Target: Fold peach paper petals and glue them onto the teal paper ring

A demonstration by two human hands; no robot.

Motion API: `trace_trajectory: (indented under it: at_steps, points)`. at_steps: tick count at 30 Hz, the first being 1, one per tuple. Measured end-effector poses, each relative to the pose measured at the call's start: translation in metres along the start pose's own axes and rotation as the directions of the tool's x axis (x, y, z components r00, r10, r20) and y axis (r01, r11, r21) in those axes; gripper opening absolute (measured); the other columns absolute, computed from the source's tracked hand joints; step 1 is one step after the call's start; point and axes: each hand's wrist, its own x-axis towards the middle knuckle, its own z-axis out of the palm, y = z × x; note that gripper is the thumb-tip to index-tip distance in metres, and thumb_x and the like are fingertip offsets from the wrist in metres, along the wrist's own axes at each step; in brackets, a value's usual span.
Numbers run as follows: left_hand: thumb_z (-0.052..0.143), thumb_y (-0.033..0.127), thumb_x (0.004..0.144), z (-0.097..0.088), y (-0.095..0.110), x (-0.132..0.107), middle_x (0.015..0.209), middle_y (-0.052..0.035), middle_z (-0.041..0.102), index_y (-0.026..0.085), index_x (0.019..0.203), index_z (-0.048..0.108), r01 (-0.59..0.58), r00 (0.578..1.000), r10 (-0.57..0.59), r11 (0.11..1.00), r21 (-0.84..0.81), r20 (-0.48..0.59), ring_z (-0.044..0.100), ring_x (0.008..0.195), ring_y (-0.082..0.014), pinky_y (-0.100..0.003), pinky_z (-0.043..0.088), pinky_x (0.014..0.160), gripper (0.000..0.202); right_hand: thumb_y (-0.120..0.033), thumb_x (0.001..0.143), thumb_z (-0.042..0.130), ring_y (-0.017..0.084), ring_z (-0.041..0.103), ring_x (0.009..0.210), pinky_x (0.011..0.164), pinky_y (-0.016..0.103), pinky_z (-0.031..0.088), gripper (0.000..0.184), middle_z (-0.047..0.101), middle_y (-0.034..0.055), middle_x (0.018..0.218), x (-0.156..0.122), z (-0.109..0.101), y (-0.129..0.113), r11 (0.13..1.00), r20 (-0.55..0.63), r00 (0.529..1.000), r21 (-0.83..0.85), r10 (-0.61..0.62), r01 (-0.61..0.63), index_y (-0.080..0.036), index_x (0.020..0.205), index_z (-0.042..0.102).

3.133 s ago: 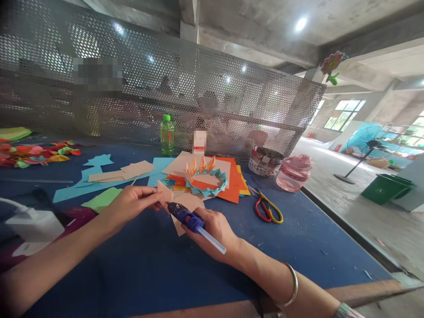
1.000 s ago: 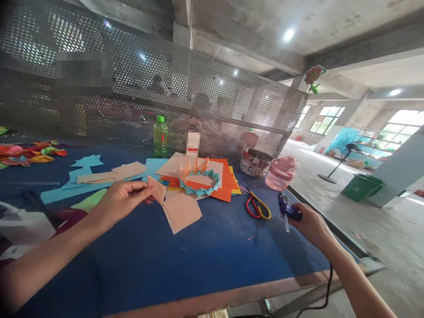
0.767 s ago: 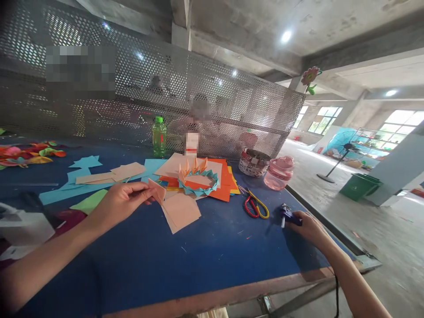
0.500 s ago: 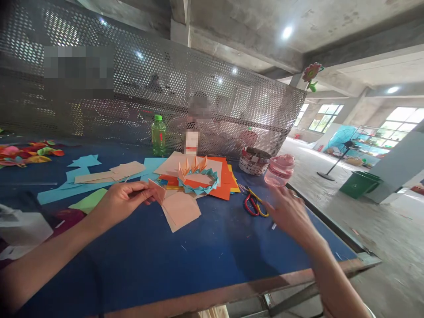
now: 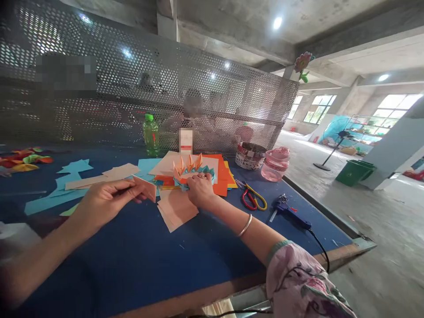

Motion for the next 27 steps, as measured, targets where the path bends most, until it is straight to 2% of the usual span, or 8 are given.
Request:
trace_trajectory:
  at_steps: [4,7,10,12,15,20,24,27]
  points:
    - [0.061,0.041,0.077,-0.010,0.016,-0.004,0.075,-0.0022,0.074,0.020,0.075,0.074,-0.016,0.995,0.015,1.000,-0.007,-0.102,0.066,0.069,-0.0175,-0.031,0.054,0.071,0.025,-0.016,0.087,0.050,0.024,0.051,0.106,0.099,0.042,0.022,0.014,0.066,0.0094,0.095,-0.028,-0.007,-0.008,0.994,-0.060,0.992,-0.040,-0.108,0.105,-0.015,0.093,0.062]
    - [0.063,0.040,0.078,-0.016,0.033,-0.010,0.076,0.0033,0.073,0.020,0.084,0.073,-0.075,0.976,0.074,0.997,0.006,-0.205,0.066,0.072,-0.0152,-0.025,0.053,0.072,0.023,-0.010,0.088,0.049,0.022,0.053,0.097,0.101,0.044,0.020,0.014,0.065,0.0057,0.083,-0.057,-0.011,-0.016,0.939,-0.183,0.925,-0.160,-0.332,0.306,-0.016,0.087,0.061]
    - [0.063,0.040,0.079,-0.014,0.053,-0.017,0.079,0.0023,0.075,0.021,0.084,0.073,-0.073,0.966,0.095,0.992,0.101,-0.239,0.068,0.076,-0.0160,-0.026,0.053,0.077,0.022,-0.011,0.090,0.048,0.020,0.054,0.093,0.100,0.042,0.025,0.014,0.064,0.0033,0.079,-0.083,-0.011,-0.021,0.899,-0.232,0.869,-0.149,-0.436,0.411,-0.017,0.084,0.059]
    - [0.059,0.040,0.081,-0.005,0.061,-0.019,0.083,0.0024,0.076,0.023,0.085,0.074,-0.116,0.975,0.144,0.979,0.166,-0.170,0.069,0.079,-0.0172,-0.026,0.053,0.078,0.023,-0.011,0.092,0.047,0.019,0.054,0.092,0.099,0.041,0.027,0.016,0.064,0.0033,0.079,-0.094,-0.011,-0.023,0.891,-0.252,0.854,-0.103,-0.454,0.443,-0.017,0.084,0.059]
    - [0.059,0.040,0.079,0.014,0.062,-0.019,0.089,0.0015,0.076,0.026,0.081,0.076,-0.191,0.982,0.187,0.953,0.234,0.039,0.068,0.080,-0.0198,-0.028,0.053,0.077,0.022,-0.011,0.093,0.045,0.018,0.053,0.091,0.098,0.040,0.030,0.020,0.064,0.0030,0.078,-0.104,-0.010,-0.020,0.868,-0.318,0.812,-0.097,-0.490,0.486,-0.017,0.083,0.061]
    - [0.055,0.047,0.076,0.037,0.050,-0.017,0.065,-0.0003,0.072,0.030,0.068,0.077,-0.191,0.972,0.137,0.934,0.301,0.192,0.065,0.061,-0.0202,-0.028,0.051,0.057,0.029,-0.008,0.089,0.049,0.019,0.054,0.088,0.095,0.040,0.034,0.018,0.065,0.0035,0.075,-0.111,-0.008,-0.016,0.822,-0.399,0.724,-0.177,-0.562,0.541,-0.014,0.080,0.064]
    - [0.058,0.046,0.075,0.043,0.044,-0.018,0.073,0.0005,0.074,0.030,0.073,0.077,-0.125,0.981,0.061,0.929,0.349,0.187,0.066,0.068,-0.0220,-0.028,0.053,0.060,0.025,-0.008,0.088,0.050,0.021,0.054,0.091,0.093,0.041,0.036,0.016,0.066,0.0056,0.081,-0.118,-0.013,-0.016,0.822,-0.376,0.739,-0.131,-0.559,0.555,-0.013,0.088,0.065]
    - [0.062,0.046,0.073,0.048,0.039,-0.019,0.077,-0.0003,0.074,0.028,0.076,0.077,-0.010,0.983,-0.051,0.944,0.329,0.177,0.067,0.072,-0.0238,-0.029,0.055,0.059,0.024,-0.015,0.089,0.052,0.020,0.055,0.088,0.091,0.041,0.038,0.013,0.066,0.0053,0.083,-0.122,-0.017,-0.016,0.849,-0.342,0.799,0.007,-0.494,0.528,-0.015,0.092,0.064]
